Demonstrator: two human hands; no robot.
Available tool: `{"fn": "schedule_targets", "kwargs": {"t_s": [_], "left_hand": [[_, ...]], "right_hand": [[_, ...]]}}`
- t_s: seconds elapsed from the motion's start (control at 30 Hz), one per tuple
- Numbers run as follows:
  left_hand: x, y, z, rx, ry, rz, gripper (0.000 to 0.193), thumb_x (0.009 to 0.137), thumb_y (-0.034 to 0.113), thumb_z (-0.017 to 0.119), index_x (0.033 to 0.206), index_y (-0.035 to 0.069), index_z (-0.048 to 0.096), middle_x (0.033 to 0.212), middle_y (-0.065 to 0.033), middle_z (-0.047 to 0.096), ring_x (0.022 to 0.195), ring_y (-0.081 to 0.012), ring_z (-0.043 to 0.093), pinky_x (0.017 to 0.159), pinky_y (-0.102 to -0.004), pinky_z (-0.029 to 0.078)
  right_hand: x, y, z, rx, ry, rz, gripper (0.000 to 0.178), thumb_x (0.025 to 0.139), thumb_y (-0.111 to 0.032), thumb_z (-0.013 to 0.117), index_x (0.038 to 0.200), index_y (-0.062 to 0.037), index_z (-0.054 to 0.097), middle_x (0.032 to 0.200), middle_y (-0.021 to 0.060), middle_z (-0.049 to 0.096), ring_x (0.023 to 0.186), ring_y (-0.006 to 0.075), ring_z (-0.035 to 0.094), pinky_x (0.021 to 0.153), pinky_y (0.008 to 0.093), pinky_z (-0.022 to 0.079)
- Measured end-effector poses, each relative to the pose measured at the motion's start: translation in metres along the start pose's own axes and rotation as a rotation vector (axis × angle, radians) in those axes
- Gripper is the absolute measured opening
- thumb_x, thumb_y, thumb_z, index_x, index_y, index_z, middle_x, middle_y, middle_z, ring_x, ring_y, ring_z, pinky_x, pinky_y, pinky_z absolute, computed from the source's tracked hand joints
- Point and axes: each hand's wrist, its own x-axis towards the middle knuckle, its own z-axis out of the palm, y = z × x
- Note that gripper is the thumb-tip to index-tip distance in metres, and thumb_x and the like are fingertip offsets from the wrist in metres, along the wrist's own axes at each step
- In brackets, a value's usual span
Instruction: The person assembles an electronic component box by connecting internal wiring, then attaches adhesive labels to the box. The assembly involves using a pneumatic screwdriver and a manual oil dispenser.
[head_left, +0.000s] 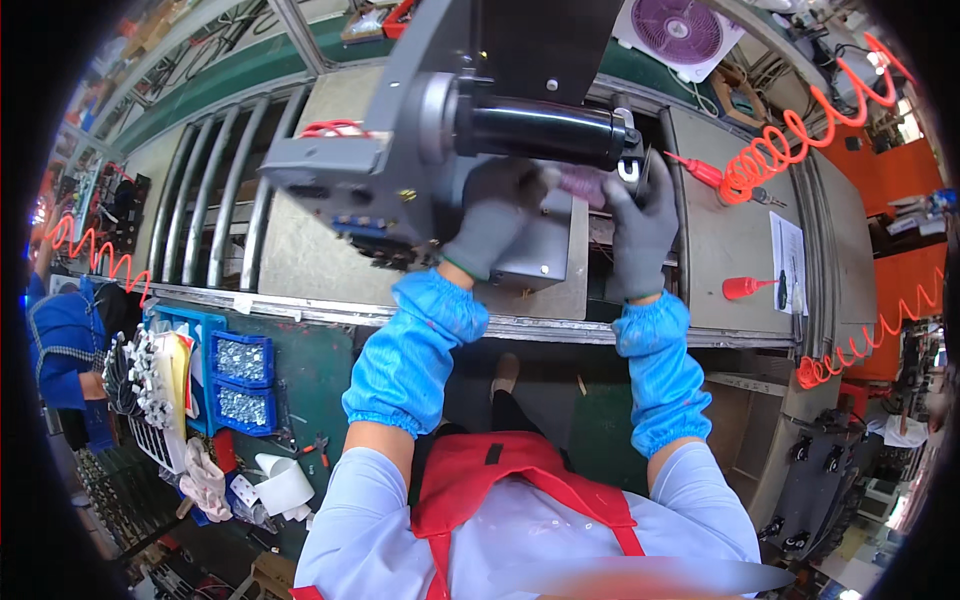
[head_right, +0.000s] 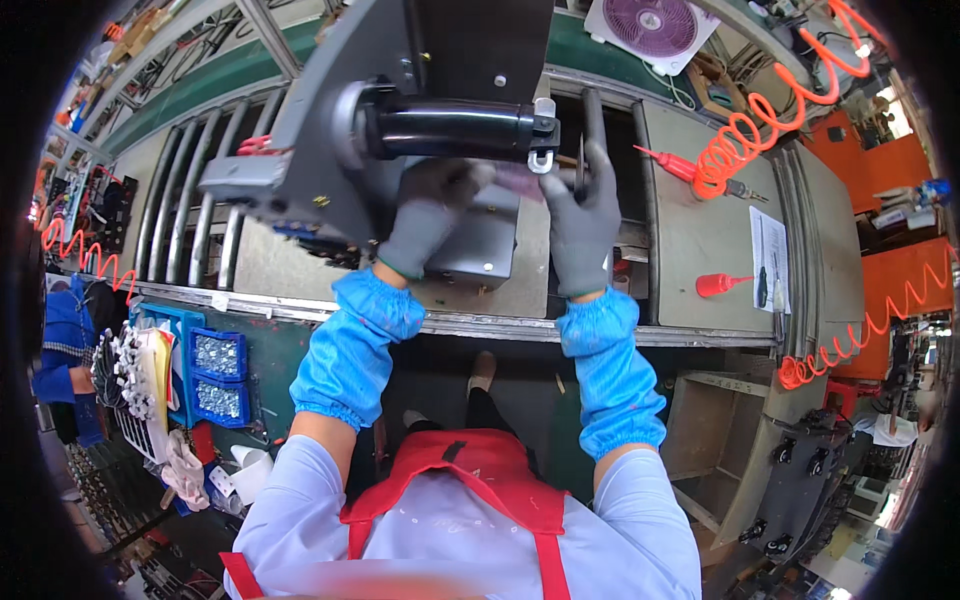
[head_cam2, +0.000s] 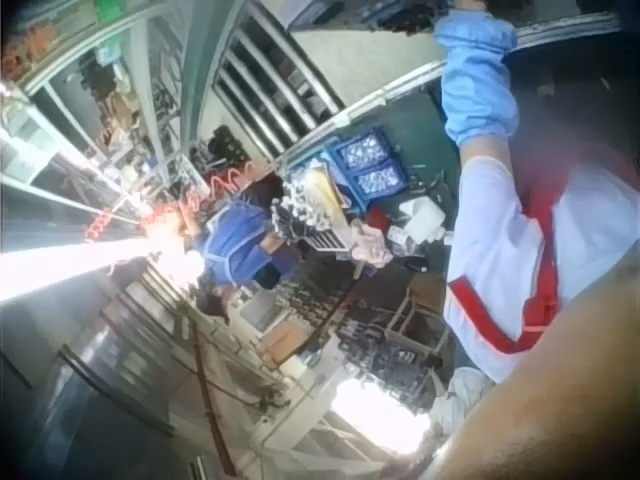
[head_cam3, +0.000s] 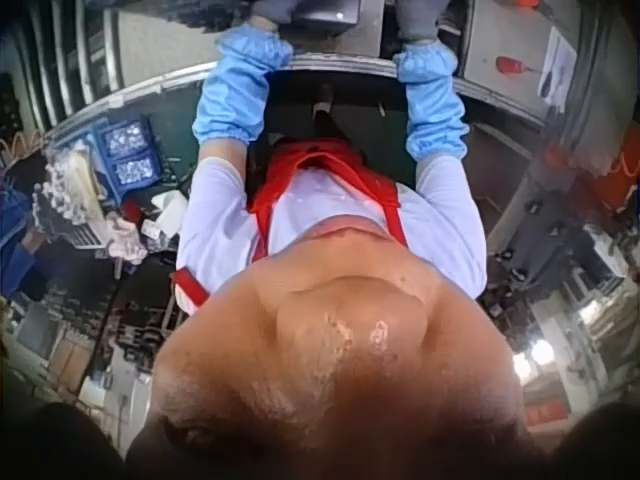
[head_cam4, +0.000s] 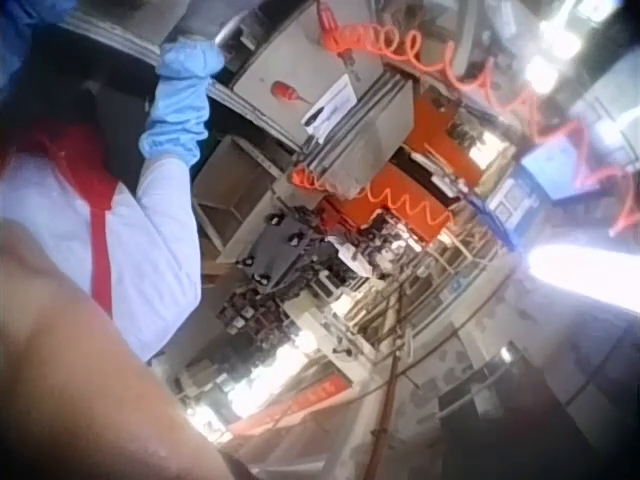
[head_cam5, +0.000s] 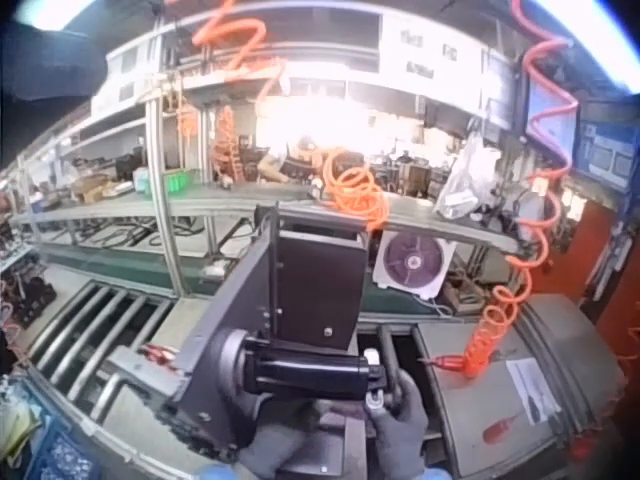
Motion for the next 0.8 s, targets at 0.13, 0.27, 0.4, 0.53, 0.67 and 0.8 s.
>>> {"fn": "schedule_targets", "kwargs": {"t_s": [0.13, 0.27, 0.4, 0.53, 0.67, 0.8], "left_hand": [[0.043, -0.065, 0.019, 0.761, 0.433, 0.592, 0.025, 0.09, 0.025, 0.067, 0.105, 0.005, 0.071, 0.089, -0.0094, 0.071, 0.08, -0.0256, 0.067, 0.076, -0.0329, 0.052], [0.082, -0.009, 0.006, -0.157, 0.324, 0.138, 0.03, 0.088, 0.028, 0.073, 0.099, 0.0, 0.072, 0.08, -0.007, 0.069, 0.077, -0.0135, 0.066, 0.074, -0.0289, 0.053], [0.111, 0.006, 0.01, -0.062, 0.476, 0.0, 0.022, 0.084, 0.023, 0.074, 0.095, 0.003, 0.076, 0.072, -0.0052, 0.069, 0.063, -0.0118, 0.062, 0.063, -0.0278, 0.051], [0.135, -0.004, 0.013, 0.026, 0.591, 0.11, 0.021, 0.082, 0.021, 0.076, 0.092, 0.002, 0.076, 0.07, -0.0047, 0.068, 0.064, -0.011, 0.062, 0.062, -0.0265, 0.051], [0.145, 0.0, 0.013, -0.005, 0.585, 0.09, 0.021, 0.082, 0.021, 0.077, 0.09, 0.001, 0.075, 0.069, -0.0047, 0.068, 0.063, -0.0112, 0.063, 0.062, -0.0263, 0.051], [0.15, -0.001, 0.007, 0.029, 0.625, 0.135, 0.023, 0.083, 0.024, 0.077, 0.088, 0.002, 0.075, 0.068, -0.0048, 0.067, 0.062, -0.0124, 0.063, 0.06, -0.027, 0.051]], "right_hand": [[0.064, 0.007, 0.021, -0.225, 0.003, -0.199, 0.064, 0.084, -0.006, 0.071, 0.142, -0.0001, 0.044, 0.096, 0.0068, 0.067, 0.087, 0.0112, 0.061, 0.081, 0.0267, 0.05], [0.103, 0.01, 0.044, -0.05, -0.01, -0.16, 0.065, 0.082, -0.008, 0.072, 0.141, -0.0002, 0.045, 0.098, 0.0082, 0.068, 0.087, 0.0108, 0.063, 0.077, 0.0254, 0.052], [0.127, 0.009, 0.065, -0.036, 0.038, -0.259, 0.065, 0.08, -0.005, 0.073, 0.139, 0.0005, 0.047, 0.091, 0.0079, 0.069, 0.08, 0.0109, 0.063, 0.074, 0.0249, 0.052], [0.146, 0.005, 0.076, -0.001, 0.048, -0.287, 0.07, 0.081, -0.002, 0.076, 0.142, 0.0042, 0.042, 0.09, 0.011, 0.069, 0.078, 0.0123, 0.064, 0.072, 0.0255, 0.053], [0.155, 0.005, 0.08, -0.019, 0.083, -0.292, 0.069, 0.082, -0.002, 0.075, 0.142, 0.0044, 0.042, 0.09, 0.0117, 0.07, 0.075, 0.0122, 0.065, 0.067, 0.0235, 0.053], [0.156, -0.003, 0.089, 0.018, 0.115, -0.254, 0.069, 0.082, -0.005, 0.077, 0.141, 0.0052, 0.042, 0.089, 0.0121, 0.071, 0.078, 0.0123, 0.065, 0.074, 0.0241, 0.053]]}}
